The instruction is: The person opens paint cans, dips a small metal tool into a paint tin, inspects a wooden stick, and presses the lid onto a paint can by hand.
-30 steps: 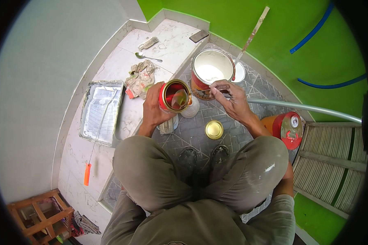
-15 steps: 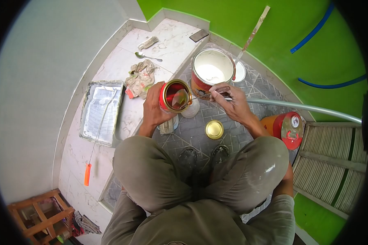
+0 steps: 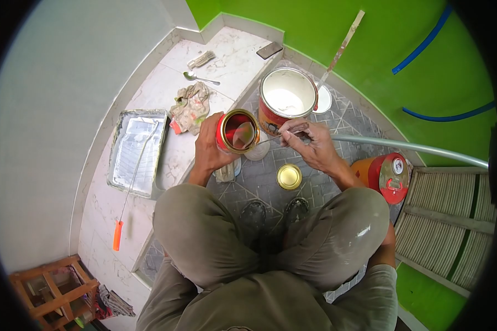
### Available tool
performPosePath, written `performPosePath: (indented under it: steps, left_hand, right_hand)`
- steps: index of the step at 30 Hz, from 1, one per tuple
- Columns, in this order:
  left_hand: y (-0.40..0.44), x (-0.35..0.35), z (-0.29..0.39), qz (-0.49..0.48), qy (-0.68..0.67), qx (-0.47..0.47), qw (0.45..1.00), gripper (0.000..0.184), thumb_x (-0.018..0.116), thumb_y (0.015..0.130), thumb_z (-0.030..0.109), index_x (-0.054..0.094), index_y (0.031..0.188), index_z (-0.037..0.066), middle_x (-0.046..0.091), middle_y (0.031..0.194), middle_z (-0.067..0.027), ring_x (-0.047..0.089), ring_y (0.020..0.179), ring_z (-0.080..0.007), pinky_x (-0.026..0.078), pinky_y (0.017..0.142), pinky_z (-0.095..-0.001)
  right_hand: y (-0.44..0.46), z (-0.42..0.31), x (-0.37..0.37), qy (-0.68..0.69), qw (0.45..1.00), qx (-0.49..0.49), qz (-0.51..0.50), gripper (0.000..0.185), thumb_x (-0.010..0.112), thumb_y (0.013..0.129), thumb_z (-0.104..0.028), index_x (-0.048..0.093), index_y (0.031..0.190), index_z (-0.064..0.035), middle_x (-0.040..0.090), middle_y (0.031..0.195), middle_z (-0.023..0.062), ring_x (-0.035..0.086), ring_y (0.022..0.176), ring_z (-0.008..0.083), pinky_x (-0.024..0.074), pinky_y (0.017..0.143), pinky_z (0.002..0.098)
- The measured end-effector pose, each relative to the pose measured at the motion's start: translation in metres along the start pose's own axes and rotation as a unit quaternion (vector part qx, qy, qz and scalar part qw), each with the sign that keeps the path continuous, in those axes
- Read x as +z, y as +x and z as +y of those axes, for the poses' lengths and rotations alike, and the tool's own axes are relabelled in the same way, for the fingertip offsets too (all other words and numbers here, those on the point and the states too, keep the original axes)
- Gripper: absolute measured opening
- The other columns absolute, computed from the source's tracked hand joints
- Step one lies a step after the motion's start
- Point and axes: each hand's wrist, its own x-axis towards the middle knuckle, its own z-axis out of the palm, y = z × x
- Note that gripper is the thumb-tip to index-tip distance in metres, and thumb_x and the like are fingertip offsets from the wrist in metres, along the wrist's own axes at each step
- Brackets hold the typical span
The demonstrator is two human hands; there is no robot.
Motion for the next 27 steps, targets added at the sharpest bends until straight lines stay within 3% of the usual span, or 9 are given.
performPosePath:
  steps: [6,9,12,15,21,24,27]
  left_hand:
    - [0.000,0.000,0.000,-0.002,-0.004,-0.005,1.000,0.079,0.094,0.067,0.032,0.059,0.131,0.002,0.065,0.124,-0.0193,0.064,0.113,-0.0387,0.055,0.094,-0.0448]
    - [-0.003,0.000,-0.002,-0.029,-0.005,-0.042,0.999,0.095,0.096,0.055,0.026,0.056,0.137,0.001,0.063,0.132,-0.0203,0.062,0.122,-0.0386,0.053,0.103,-0.0449]
    - [-0.003,-0.001,-0.002,-0.026,-0.003,-0.038,0.999,0.094,0.097,0.056,0.026,0.056,0.137,0.002,0.063,0.132,-0.0200,0.063,0.122,-0.0384,0.053,0.103,-0.0447]
    - [0.000,-0.002,-0.001,-0.010,-0.003,-0.021,1.000,0.083,0.095,0.064,0.031,0.059,0.133,0.003,0.064,0.127,-0.0194,0.063,0.117,-0.0395,0.054,0.097,-0.0459]
    - [-0.002,-0.003,-0.006,-0.013,0.000,-0.021,1.000,0.084,0.094,0.063,0.029,0.058,0.134,0.003,0.063,0.128,-0.0203,0.063,0.118,-0.0403,0.054,0.098,-0.0466]
    - [-0.002,-0.005,-0.008,-0.015,0.004,-0.010,1.000,0.085,0.095,0.062,0.029,0.057,0.134,0.003,0.063,0.129,-0.0204,0.063,0.118,-0.0404,0.054,0.099,-0.0465]
    - [-0.001,-0.003,-0.007,-0.011,0.001,-0.009,1.000,0.086,0.095,0.062,0.029,0.057,0.135,0.002,0.063,0.129,-0.0206,0.063,0.118,-0.0404,0.054,0.099,-0.0465]
  right_hand:
    - [0.001,0.001,0.002,-0.055,0.998,-0.025,-0.027,0.015,0.069,0.101,-0.009,0.069,0.109,0.0039,0.074,0.097,0.0109,0.074,0.083,0.0174,0.0593,0.076,0.0306]
    - [0.001,0.005,0.001,-0.089,0.994,-0.056,-0.027,0.014,0.067,0.103,-0.005,0.068,0.113,0.0035,0.074,0.094,0.0104,0.072,0.084,0.0148,0.0584,0.076,0.0283]
    - [0.000,0.009,0.000,-0.090,0.995,-0.030,-0.001,0.017,0.070,0.101,-0.010,0.070,0.111,0.0030,0.075,0.101,0.0124,0.074,0.086,0.0202,0.0595,0.077,0.0321]
    - [-0.001,0.010,-0.001,-0.084,0.996,-0.022,0.005,0.017,0.070,0.101,-0.011,0.071,0.112,0.0022,0.075,0.101,0.0121,0.073,0.087,0.0202,0.0594,0.078,0.0323]
    - [-0.002,0.008,-0.004,-0.081,0.997,-0.002,0.016,0.018,0.070,0.101,-0.012,0.071,0.114,0.0016,0.075,0.100,0.0108,0.073,0.088,0.0175,0.0592,0.078,0.0323]
    - [-0.002,0.010,-0.005,-0.089,0.995,-0.032,0.017,0.016,0.066,0.103,-0.006,0.068,0.116,0.0028,0.074,0.093,0.0094,0.073,0.085,0.0149,0.0584,0.077,0.0282]
    - [-0.003,0.010,-0.006,-0.060,0.998,-0.013,0.019,0.017,0.069,0.102,-0.011,0.070,0.113,0.0021,0.075,0.099,0.0100,0.072,0.087,0.0153,0.0587,0.078,0.0311]
